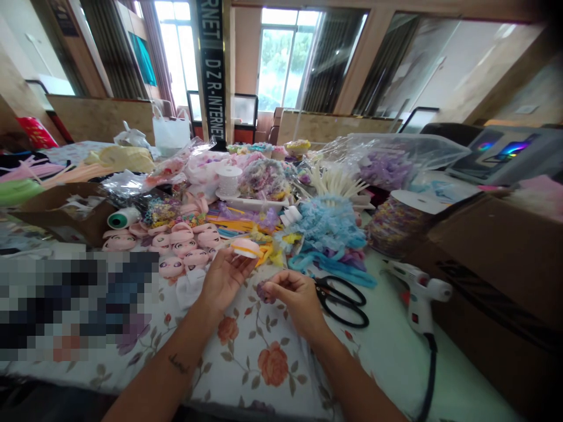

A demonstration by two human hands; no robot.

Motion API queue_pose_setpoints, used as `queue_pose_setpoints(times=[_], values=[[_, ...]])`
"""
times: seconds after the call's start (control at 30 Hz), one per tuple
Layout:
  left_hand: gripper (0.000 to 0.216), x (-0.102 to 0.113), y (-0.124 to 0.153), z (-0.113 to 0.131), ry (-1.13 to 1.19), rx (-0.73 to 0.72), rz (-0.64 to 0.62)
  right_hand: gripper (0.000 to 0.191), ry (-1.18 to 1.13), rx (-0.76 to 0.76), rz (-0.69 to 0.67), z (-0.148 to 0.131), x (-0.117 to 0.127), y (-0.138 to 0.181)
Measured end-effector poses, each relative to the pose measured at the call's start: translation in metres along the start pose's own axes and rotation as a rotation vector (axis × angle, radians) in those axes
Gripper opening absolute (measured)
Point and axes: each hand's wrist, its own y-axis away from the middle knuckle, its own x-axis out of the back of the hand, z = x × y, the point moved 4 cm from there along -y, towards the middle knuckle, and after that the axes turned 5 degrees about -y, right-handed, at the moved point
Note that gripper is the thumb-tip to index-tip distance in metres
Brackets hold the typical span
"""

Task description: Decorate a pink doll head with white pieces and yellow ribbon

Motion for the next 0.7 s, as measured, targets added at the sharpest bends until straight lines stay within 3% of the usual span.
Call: queue_pose_setpoints(times=[0.33, 0.47, 0.53, 0.63, 0.7], values=[[0.016, 0.0, -0.003, 0.002, 0.015, -0.013, 0.017, 0.032, 0.05, 0.067, 0.023, -0.003, 0.004, -0.007], [0.012, 0.001, -0.001, 0.003, -0.006, -0.028, -0.007, 0.04, 0.2, 0.024, -0.064, -0.003, -0.007, 0.01], [0.011, 0.001, -0.001, 0.003, -0.012, -0.036, -0.015, 0.036, 0.279, -0.046, -0.222, -0.003, -0.021, 0.029], [0.012, 0.0, -0.001, 0.002, -0.024, -0.029, -0.02, 0.015, 0.385, -0.096, -0.692, -0.008, -0.048, 0.066], [0.014, -0.001, 0.0, 0.0, -0.047, -0.027, -0.028, 0.024, 0.414, -0.097, -0.863, -0.014, -0.054, 0.079]])
